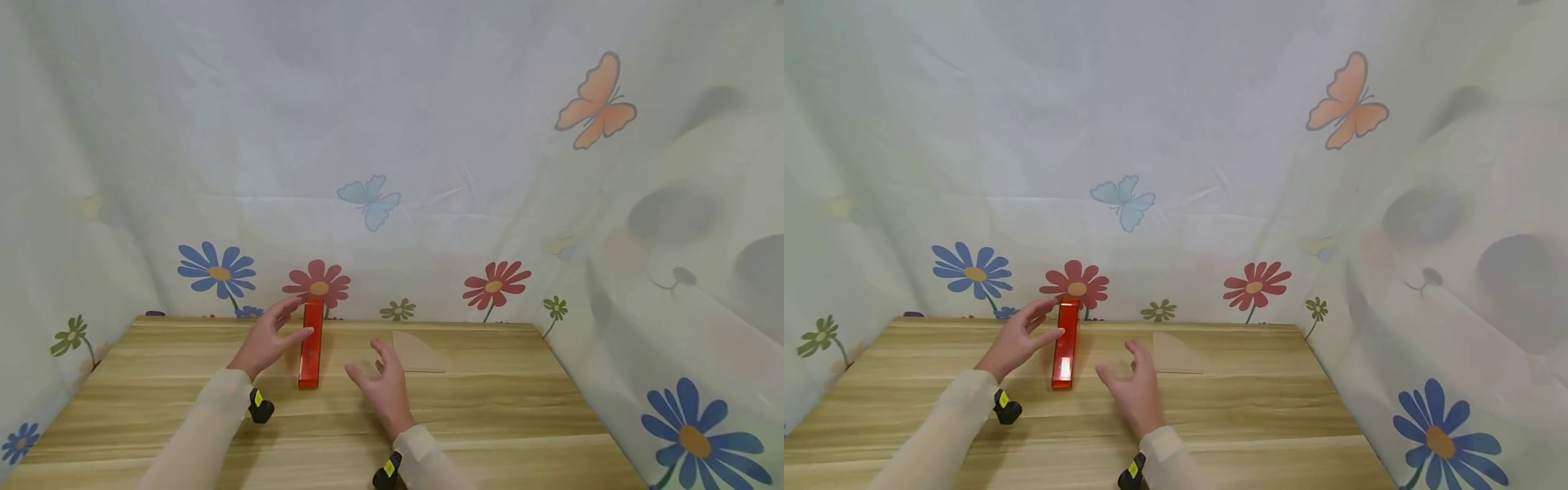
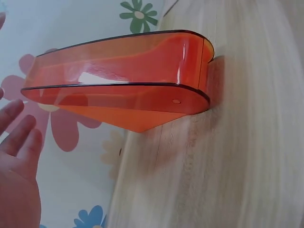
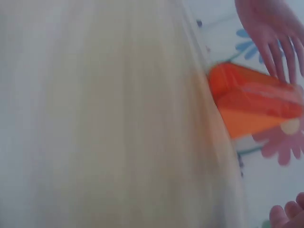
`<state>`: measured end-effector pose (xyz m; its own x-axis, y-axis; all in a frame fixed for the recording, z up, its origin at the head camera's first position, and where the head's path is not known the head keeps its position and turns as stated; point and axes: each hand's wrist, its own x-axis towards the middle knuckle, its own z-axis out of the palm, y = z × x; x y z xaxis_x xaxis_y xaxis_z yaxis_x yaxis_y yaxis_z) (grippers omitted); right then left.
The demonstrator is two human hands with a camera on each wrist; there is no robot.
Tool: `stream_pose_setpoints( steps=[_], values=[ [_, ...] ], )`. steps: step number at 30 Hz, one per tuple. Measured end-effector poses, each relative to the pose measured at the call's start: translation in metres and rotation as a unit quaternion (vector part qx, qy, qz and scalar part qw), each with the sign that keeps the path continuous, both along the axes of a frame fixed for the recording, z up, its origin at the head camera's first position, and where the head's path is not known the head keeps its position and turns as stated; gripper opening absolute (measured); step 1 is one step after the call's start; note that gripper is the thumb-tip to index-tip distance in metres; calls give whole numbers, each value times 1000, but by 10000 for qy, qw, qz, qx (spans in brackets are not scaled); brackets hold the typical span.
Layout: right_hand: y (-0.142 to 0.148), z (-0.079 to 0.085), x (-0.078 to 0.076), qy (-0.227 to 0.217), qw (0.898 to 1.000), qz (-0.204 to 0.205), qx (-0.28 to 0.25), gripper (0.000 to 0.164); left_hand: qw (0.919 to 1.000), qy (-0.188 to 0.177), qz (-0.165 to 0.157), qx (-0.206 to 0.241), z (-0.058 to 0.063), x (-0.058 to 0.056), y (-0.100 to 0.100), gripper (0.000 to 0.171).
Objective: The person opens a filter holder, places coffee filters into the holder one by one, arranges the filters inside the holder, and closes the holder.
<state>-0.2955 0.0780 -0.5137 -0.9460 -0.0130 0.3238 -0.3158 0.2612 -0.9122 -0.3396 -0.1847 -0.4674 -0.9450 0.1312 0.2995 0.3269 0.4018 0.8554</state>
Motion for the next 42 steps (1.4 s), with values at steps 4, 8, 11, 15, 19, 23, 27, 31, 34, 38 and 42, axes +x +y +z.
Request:
stream_pose_setpoints(
  steps=[4, 8, 11, 15, 19, 23, 27, 31, 34, 38, 42],
  values=[
    [-20, -1, 5, -40, 9995, -40, -305, 74, 10000, 34, -31, 44, 3, -8, 3, 79],
    [-36, 0, 6, -106, 9988, -162, -449, 74, 9998, -63, -105, 132, 4, -17, 4, 82],
    [-47, 0, 5, -118, 9982, -232, -531, 75, 9996, -173, -109, 187, 4, -24, 5, 84],
    [-60, -1, 2, -166, 9979, -278, -568, 75, 9994, -276, -117, 150, 6, -31, 8, 83],
    [-72, -2, -1, -155, 9975, -342, -591, 75, 9988, -459, -128, 87, 10, -36, 12, 79],
    [-83, -4, -3, -105, 9980, -482, -396, 76, 9968, -775, -122, 130, 10, -42, 11, 79],
    [-92, -6, -6, -326, 9977, -507, -310, 80, 9939, -1067, -178, 192, 8, -48, 9, 79],
    [-97, -7, -9, -536, 9965, -510, -384, 81, 9910, -1285, -339, 143, 4, -53, 8, 77],
    [-101, -9, -11, -541, 9964, -550, -349, 79, 9893, -1379, -440, 179, 0, -58, 8, 75],
    [-106, -10, -12, -584, 9962, -551, -340, 79, 9889, -1389, -466, 261, -3, -60, 9, 72],
    [-109, -7, -12, -662, 9957, -511, -387, 79, 9879, -1441, -494, 289, -2, -58, 11, 70]
  ],
)
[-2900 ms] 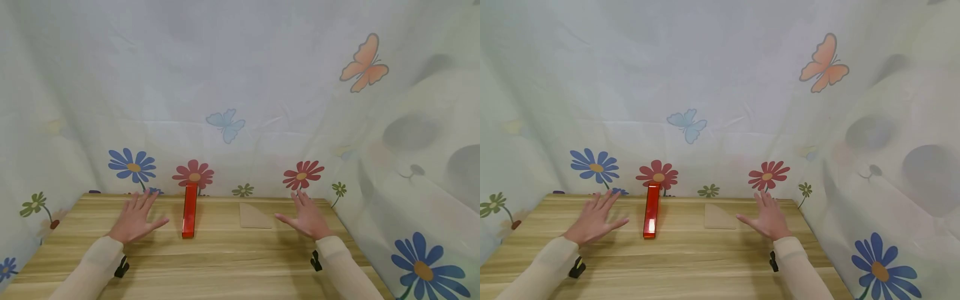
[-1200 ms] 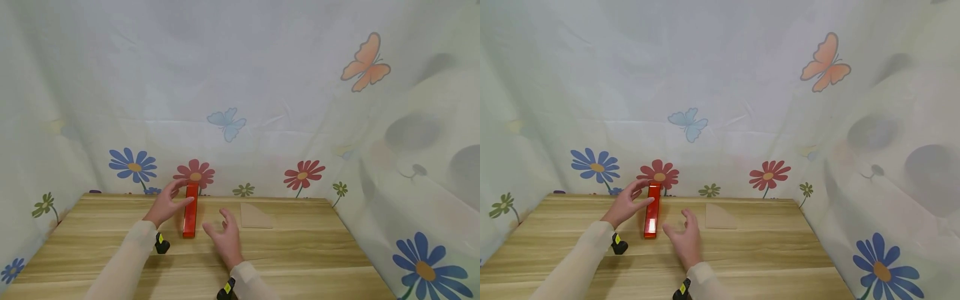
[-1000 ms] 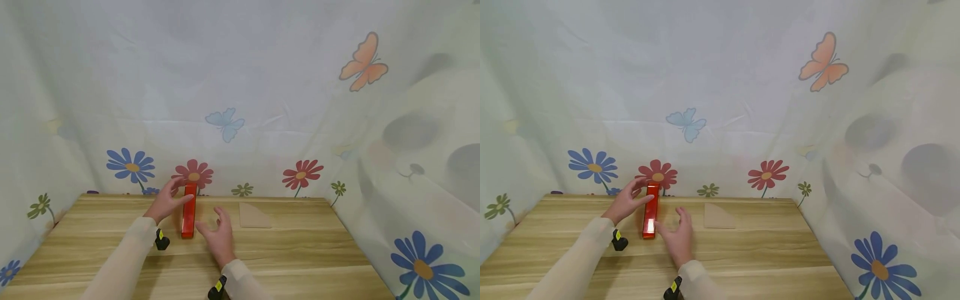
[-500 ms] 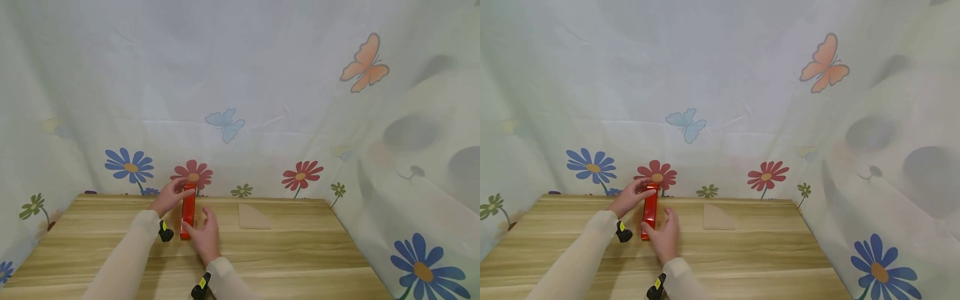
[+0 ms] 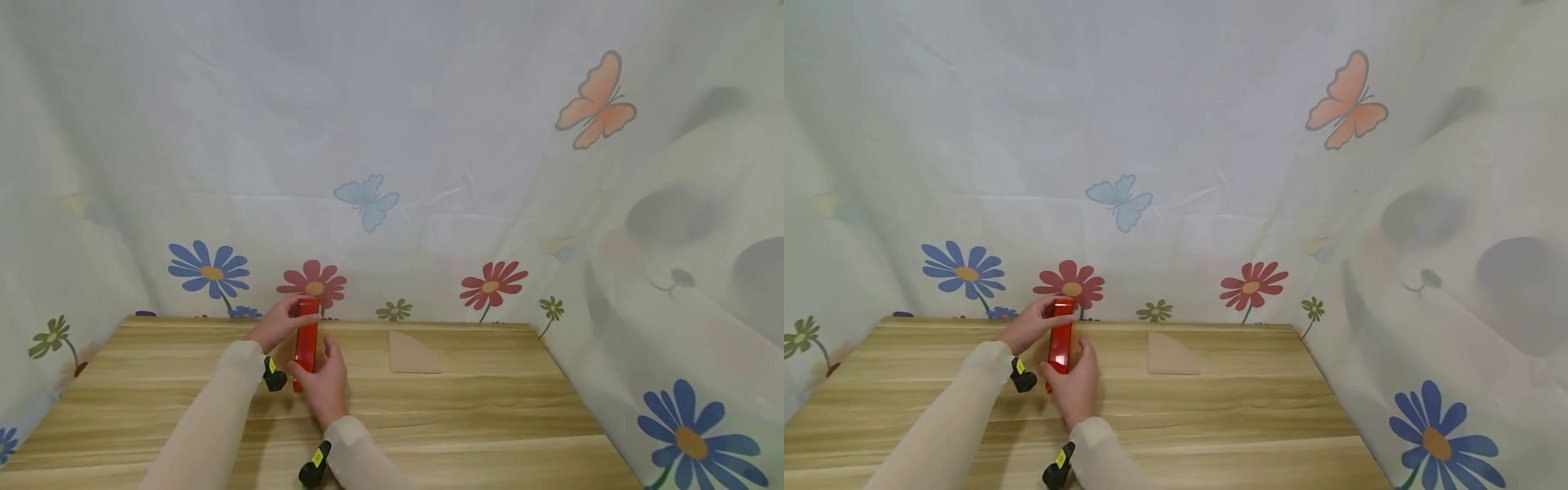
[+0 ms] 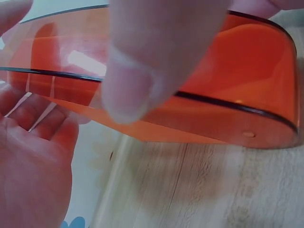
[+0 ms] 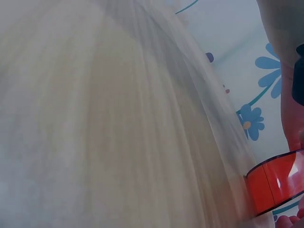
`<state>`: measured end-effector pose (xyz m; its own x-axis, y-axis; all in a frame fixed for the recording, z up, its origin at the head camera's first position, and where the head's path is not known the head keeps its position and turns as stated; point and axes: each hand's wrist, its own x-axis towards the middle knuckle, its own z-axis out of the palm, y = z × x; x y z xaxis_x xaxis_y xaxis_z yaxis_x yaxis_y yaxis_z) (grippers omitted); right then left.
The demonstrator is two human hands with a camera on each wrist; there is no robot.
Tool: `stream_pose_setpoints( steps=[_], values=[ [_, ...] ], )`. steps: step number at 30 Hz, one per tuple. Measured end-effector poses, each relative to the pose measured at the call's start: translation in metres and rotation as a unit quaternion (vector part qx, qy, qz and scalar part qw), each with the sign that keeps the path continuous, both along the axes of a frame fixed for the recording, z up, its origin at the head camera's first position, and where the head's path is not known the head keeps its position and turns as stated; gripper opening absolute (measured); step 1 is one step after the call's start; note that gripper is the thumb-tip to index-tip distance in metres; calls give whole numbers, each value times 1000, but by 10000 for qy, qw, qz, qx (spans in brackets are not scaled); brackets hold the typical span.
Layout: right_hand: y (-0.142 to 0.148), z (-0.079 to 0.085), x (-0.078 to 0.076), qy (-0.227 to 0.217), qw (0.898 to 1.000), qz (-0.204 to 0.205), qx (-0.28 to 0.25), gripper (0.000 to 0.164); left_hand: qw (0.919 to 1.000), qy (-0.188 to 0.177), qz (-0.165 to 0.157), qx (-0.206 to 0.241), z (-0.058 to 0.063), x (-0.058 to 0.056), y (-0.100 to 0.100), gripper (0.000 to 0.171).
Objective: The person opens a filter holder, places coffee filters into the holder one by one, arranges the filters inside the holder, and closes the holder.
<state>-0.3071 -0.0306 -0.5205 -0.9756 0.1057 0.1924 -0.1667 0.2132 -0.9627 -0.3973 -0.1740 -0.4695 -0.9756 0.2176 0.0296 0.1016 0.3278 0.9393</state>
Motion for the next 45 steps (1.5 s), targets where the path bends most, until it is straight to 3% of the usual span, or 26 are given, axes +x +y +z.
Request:
stream_pose_setpoints(
  steps=[20, 33, 36, 45],
  values=[
    [-8, 8, 0, -239, 9989, 159, 367, 61, 9994, -234, 119, 207, -2, 4, 2, 73],
    [-10, 7, 3, -136, 9988, 88, 471, 54, 9993, -214, 320, -1, -13, -3, 1, 68],
    [-10, 7, 3, -244, 9980, 7, 588, 54, 9993, -205, 303, -37, -13, -3, 1, 74],
    [-4, 7, 2, 36, 9974, -72, 714, 40, 9991, -104, 346, -216, -12, -3, 7, 72]
  ],
)
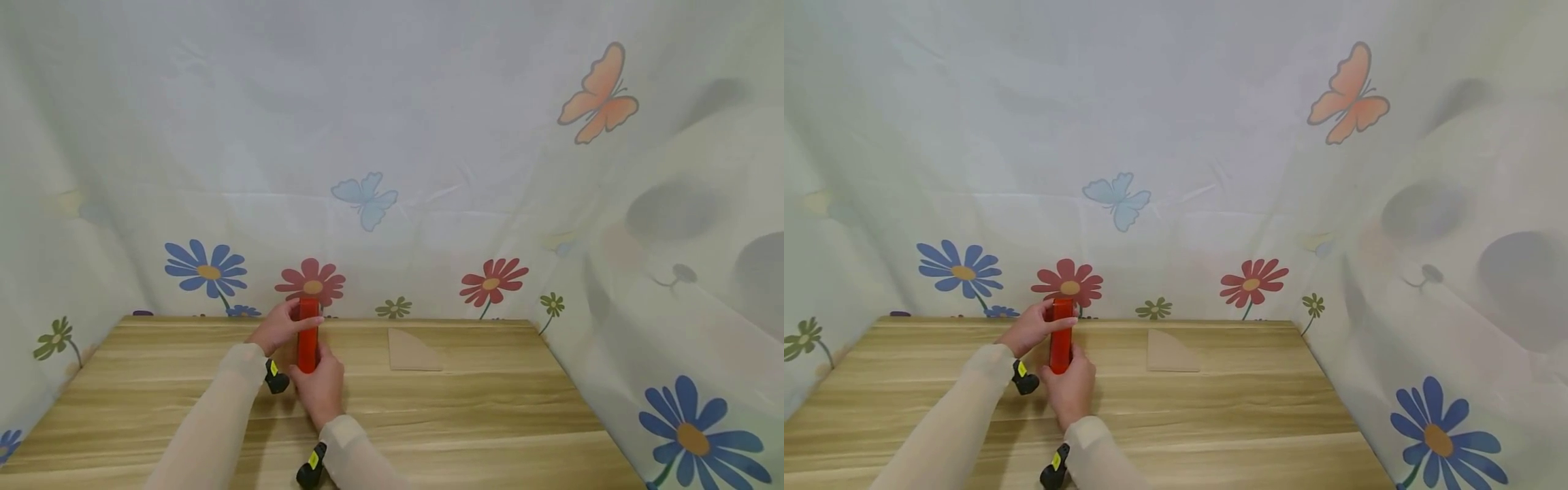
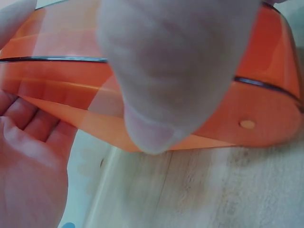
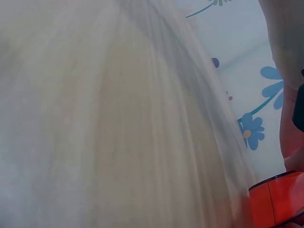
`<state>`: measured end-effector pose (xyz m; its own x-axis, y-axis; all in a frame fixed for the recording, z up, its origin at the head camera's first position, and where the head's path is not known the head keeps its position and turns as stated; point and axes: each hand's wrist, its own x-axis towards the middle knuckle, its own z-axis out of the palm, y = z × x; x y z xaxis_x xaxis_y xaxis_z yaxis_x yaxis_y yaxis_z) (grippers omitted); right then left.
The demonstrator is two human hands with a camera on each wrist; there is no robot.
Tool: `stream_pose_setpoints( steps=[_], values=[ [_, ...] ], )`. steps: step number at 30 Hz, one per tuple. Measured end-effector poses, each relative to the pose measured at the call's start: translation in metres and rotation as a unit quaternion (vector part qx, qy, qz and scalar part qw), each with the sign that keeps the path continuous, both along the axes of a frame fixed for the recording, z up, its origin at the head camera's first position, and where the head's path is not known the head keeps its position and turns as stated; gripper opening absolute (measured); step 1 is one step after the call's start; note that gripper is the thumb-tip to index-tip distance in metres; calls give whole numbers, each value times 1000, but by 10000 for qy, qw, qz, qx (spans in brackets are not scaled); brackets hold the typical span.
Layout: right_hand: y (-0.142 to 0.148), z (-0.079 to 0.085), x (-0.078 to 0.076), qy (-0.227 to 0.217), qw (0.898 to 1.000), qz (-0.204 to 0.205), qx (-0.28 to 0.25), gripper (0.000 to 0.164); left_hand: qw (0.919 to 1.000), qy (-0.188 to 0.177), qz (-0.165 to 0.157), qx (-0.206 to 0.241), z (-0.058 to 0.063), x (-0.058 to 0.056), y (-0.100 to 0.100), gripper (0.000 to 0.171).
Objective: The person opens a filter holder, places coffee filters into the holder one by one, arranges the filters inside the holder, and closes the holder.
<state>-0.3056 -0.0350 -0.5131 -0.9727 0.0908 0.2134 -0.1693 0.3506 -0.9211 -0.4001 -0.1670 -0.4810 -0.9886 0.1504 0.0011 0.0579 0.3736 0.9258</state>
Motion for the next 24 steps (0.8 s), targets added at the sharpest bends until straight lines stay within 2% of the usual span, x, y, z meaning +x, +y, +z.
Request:
stream_pose_setpoints(
  steps=[7, 11, 16, 20, 24],
  values=[
    [8, 8, 4, -30, 9997, 212, 73, 42, 9998, 20, 46, 175, 11, 8, 3, 72],
    [17, 12, 7, -2, 9981, 538, 312, 44, 9997, 75, 132, 187, 14, 16, 2, 69],
    [34, 18, 14, 67, 9937, 988, 516, 42, 9992, 152, 308, 224, 16, 32, 4, 68],
    [45, 22, 19, 116, 9916, 1174, 526, 39, 9983, 290, 454, 242, 18, 47, 9, 69],
    [56, 24, 24, 6, 9892, 1349, 573, 43, 9968, 393, 682, 156, 18, 62, 14, 69]
  ],
)
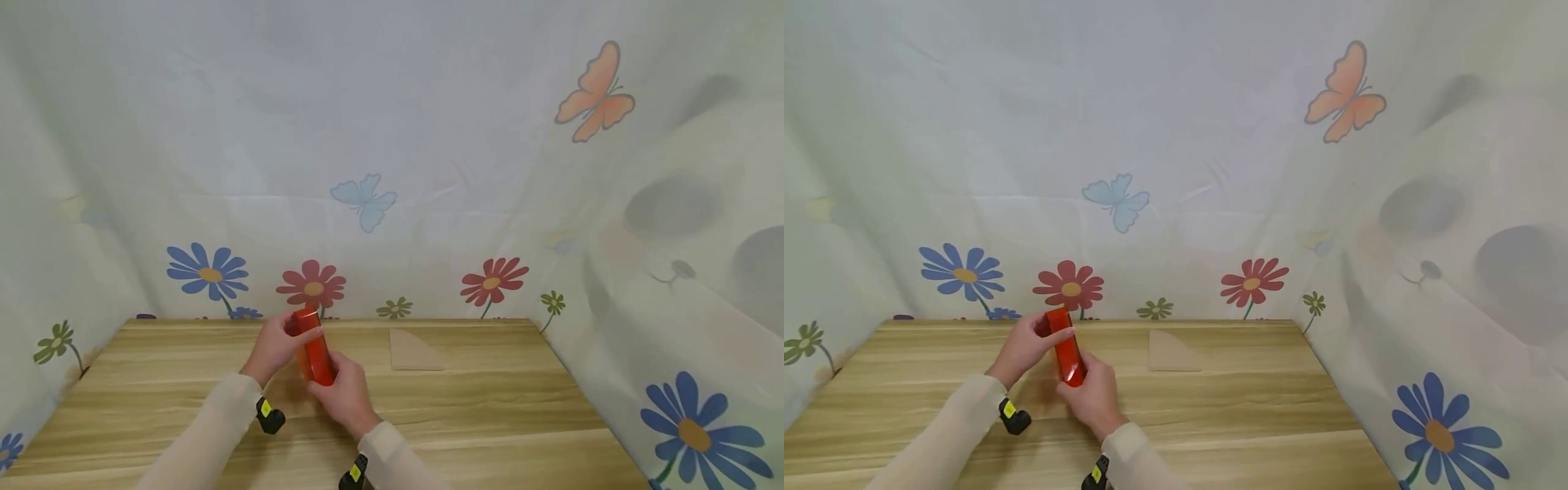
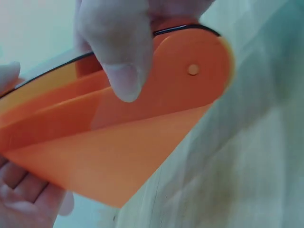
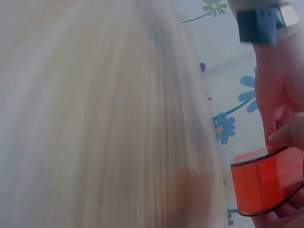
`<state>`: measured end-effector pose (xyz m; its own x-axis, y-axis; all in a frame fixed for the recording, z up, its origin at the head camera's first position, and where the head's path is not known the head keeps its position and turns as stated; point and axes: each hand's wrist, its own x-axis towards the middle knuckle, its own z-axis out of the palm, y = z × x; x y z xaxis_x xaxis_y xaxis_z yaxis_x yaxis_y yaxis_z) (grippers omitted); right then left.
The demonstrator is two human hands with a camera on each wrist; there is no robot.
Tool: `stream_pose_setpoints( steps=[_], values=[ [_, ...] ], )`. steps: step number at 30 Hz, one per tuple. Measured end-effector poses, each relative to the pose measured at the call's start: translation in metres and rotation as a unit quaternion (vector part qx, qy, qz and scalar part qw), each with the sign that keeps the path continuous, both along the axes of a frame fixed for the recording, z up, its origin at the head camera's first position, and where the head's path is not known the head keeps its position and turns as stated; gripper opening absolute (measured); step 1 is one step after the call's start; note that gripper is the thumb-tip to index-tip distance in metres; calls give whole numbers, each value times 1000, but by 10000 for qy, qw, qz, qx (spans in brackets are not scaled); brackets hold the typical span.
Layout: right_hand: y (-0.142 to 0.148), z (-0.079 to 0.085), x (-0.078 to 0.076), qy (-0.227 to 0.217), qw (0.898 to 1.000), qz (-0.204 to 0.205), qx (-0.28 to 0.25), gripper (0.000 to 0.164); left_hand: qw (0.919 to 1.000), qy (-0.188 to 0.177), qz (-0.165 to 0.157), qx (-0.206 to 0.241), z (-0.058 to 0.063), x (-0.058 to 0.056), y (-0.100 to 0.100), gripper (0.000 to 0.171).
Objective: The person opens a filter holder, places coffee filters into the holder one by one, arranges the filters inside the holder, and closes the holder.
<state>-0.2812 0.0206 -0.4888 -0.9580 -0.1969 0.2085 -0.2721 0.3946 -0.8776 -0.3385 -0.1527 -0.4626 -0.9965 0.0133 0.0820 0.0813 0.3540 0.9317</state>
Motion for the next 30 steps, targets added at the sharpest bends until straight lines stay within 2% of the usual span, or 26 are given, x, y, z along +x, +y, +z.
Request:
stream_pose_setpoints(
  steps=[5, 11, 19, 25, 30],
  values=[
    [12, 3, 6, -125, 9997, 229, 30, 46, 9998, 9, 212, -57, 4, 19, 7, 73],
    [24, 8, 15, -184, 9988, 450, 75, 48, 9991, 158, 320, -219, 9, 43, 13, 71],
    [43, 0, 26, 25, 9962, 855, 155, 39, 9980, 181, 382, -478, 13, 78, 21, 60],
    [54, -2, 32, 220, 9942, 1027, 238, 39, 9947, 441, 541, -752, 12, 95, 28, 57],
    [57, -1, 35, 245, 9929, 1139, 219, 39, 9946, 414, 621, -721, 12, 104, 30, 56]
  ],
)
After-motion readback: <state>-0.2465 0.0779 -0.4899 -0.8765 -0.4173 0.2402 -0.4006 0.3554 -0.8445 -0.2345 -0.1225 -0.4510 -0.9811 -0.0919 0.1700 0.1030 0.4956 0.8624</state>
